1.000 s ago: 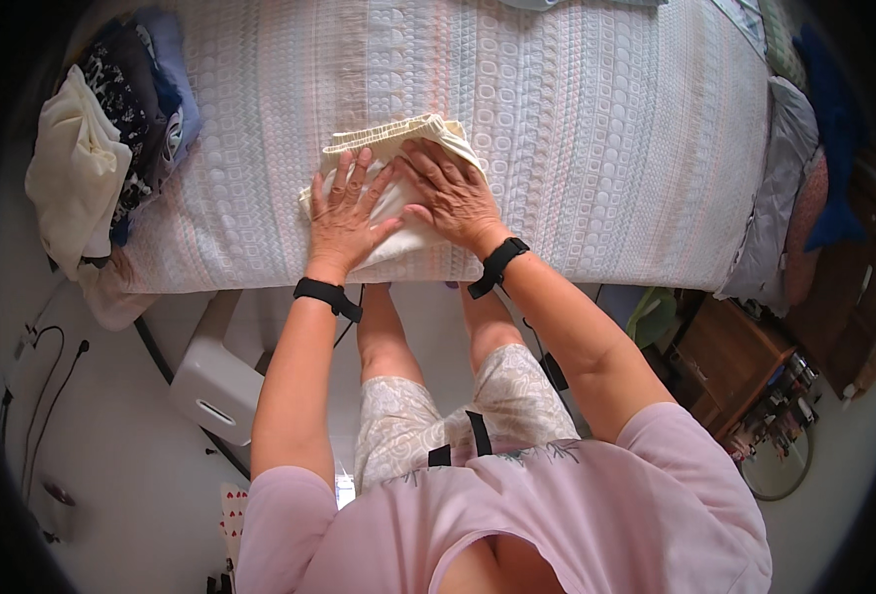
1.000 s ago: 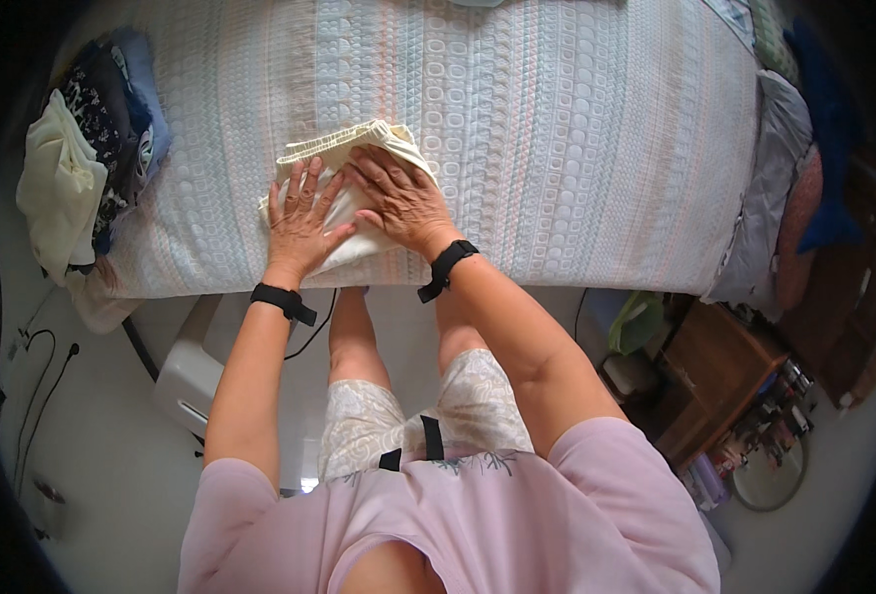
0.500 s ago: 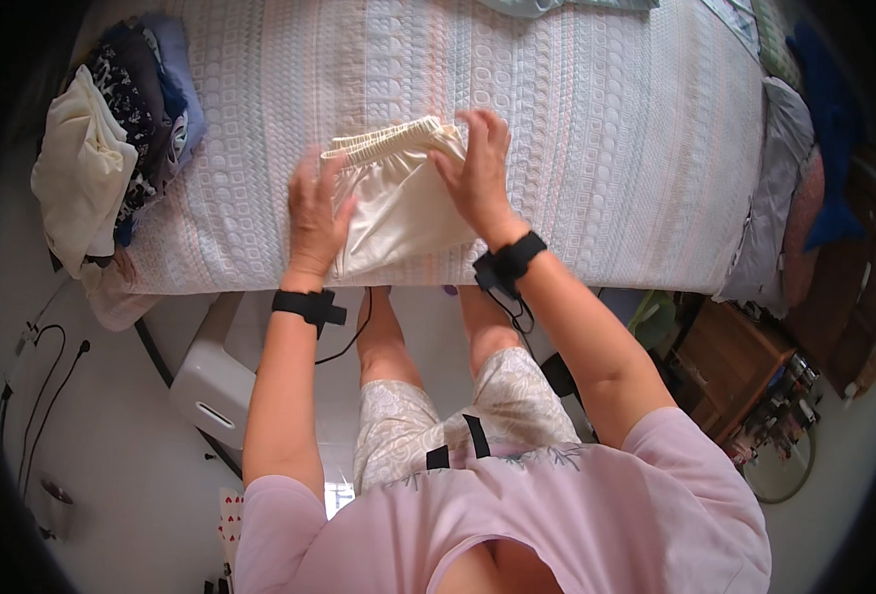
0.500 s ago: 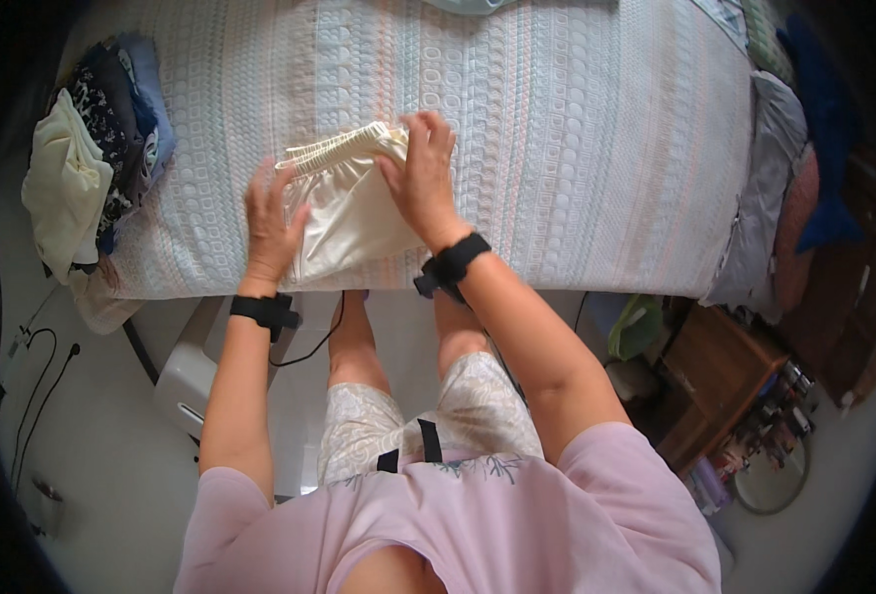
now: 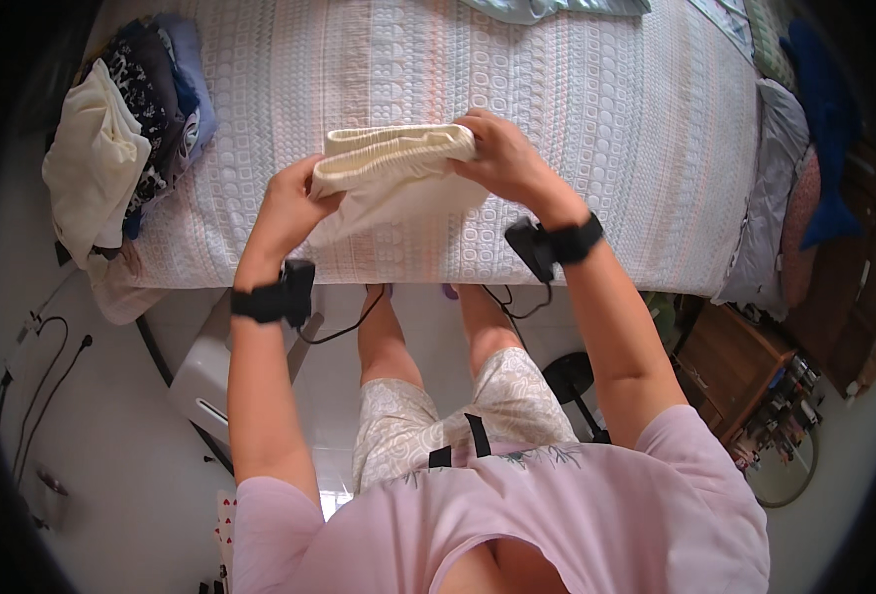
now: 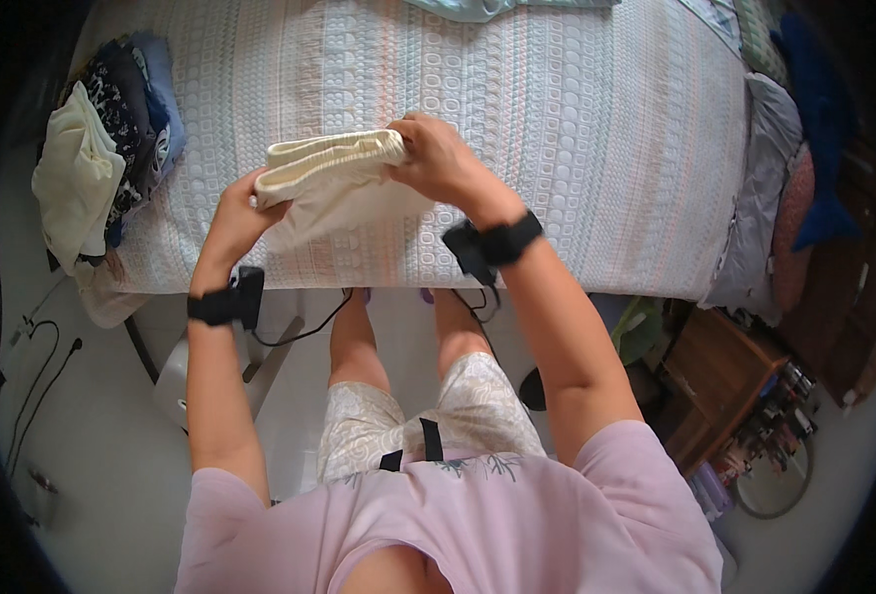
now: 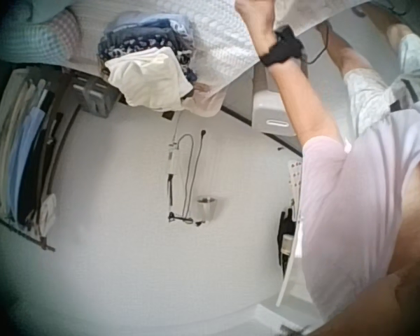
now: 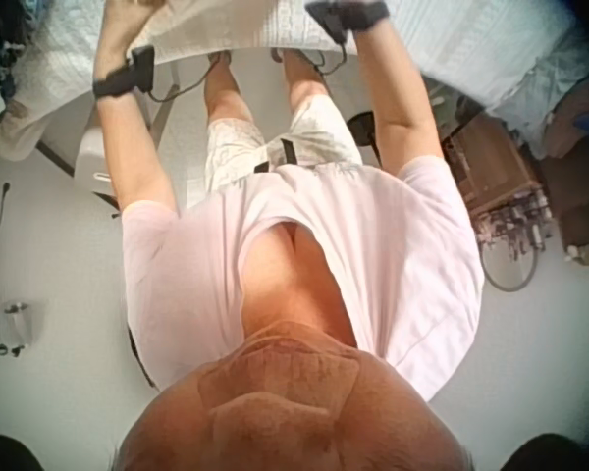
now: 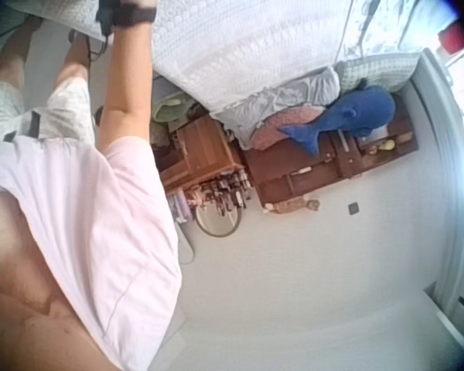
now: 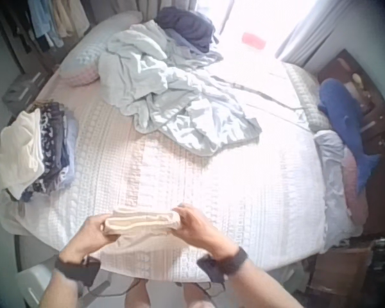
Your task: The person folds several shirts and a pair of shorts by hand on a bed.
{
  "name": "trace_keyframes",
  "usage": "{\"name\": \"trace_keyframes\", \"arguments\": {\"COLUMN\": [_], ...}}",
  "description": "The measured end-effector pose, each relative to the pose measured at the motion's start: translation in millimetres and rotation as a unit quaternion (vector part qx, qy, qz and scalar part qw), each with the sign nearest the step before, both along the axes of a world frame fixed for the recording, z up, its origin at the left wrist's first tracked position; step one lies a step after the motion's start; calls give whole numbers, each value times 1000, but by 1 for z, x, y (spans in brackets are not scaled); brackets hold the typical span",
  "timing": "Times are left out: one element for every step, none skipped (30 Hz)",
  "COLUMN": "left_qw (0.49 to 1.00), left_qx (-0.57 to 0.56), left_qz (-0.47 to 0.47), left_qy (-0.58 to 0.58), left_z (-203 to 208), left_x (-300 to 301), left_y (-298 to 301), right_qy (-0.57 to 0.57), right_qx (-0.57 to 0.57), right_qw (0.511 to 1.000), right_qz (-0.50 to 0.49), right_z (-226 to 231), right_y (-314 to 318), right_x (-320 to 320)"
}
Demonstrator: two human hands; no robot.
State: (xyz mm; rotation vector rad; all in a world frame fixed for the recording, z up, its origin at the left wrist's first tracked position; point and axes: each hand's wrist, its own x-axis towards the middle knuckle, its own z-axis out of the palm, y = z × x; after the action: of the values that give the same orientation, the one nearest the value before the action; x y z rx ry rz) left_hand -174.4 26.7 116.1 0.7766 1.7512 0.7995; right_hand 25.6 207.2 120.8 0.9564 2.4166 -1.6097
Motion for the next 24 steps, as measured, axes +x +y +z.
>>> {"name": "trace_keyframes", "arguments": {"left_qw": [991,952,921,881,881,876,882,886,892,896,902,909,914,916,908,909,910,910,914,919,924,931,938,944], "left_qx": [124,109,170,229,217,200,168,139,126,112,95,95,95,98,92,97,103,110,122,131,141,138,135,133], "left_qz": [11,-104,-94,-83,-94,-114,-135,-158,-162,-165,-170,-132,-95,-56,-52,-57,-61,-66,-62,-57,-52,-42,-33,-23], "left_qy": [58,265,337,406,409,424,419,412,404,396,386,384,382,385,405,401,398,394,381,367,352,336,318,301], "left_z": [12,28,32,31,15,-2,-24,-43,-52,-59,-57,-55,-53,-48,-50,-51,-53,-56,-63,-69,-75,-79,-78,-77], "left_x": [5,6,16,26,35,48,60,69,72,74,77,78,79,76,75,74,72,70,65,61,58,56,53,52], "left_y": [-9,-4,-8,-11,-24,-30,-44,-54,-63,-72,-76,-78,-80,-76,-77,-75,-72,-68,-65,-63,-63,-65,-65,-64], "right_qy": [69,125,141,156,141,97,69,38,37,26,14,1,25,31,36,42,49,45,41,37,54,58,61,64], "right_qx": [128,260,306,350,364,356,346,337,327,313,294,275,288,294,299,304,298,311,325,337,360,353,346,339], "right_qw": [989,957,940,921,918,926,930,931,925,935,945,954,953,953,952,951,953,948,944,940,931,933,936,939], "right_qz": [26,39,51,62,66,73,106,137,188,164,140,116,87,68,48,28,32,37,41,48,39,32,25,17], "right_z": [14,23,26,24,18,2,-15,-34,-46,-56,-52,-48,-48,-45,-43,-43,-46,-53,-60,-66,-71,-74,-75,-75], "right_y": [-6,-9,-13,-19,-30,-40,-49,-57,-63,-63,-66,-67,-63,-61,-62,-62,-62,-60,-58,-56,-53,-51,-49,-48], "right_x": [5,17,27,36,44,55,64,75,84,96,98,99,96,91,84,79,75,73,72,71,70,70,70,70]}}
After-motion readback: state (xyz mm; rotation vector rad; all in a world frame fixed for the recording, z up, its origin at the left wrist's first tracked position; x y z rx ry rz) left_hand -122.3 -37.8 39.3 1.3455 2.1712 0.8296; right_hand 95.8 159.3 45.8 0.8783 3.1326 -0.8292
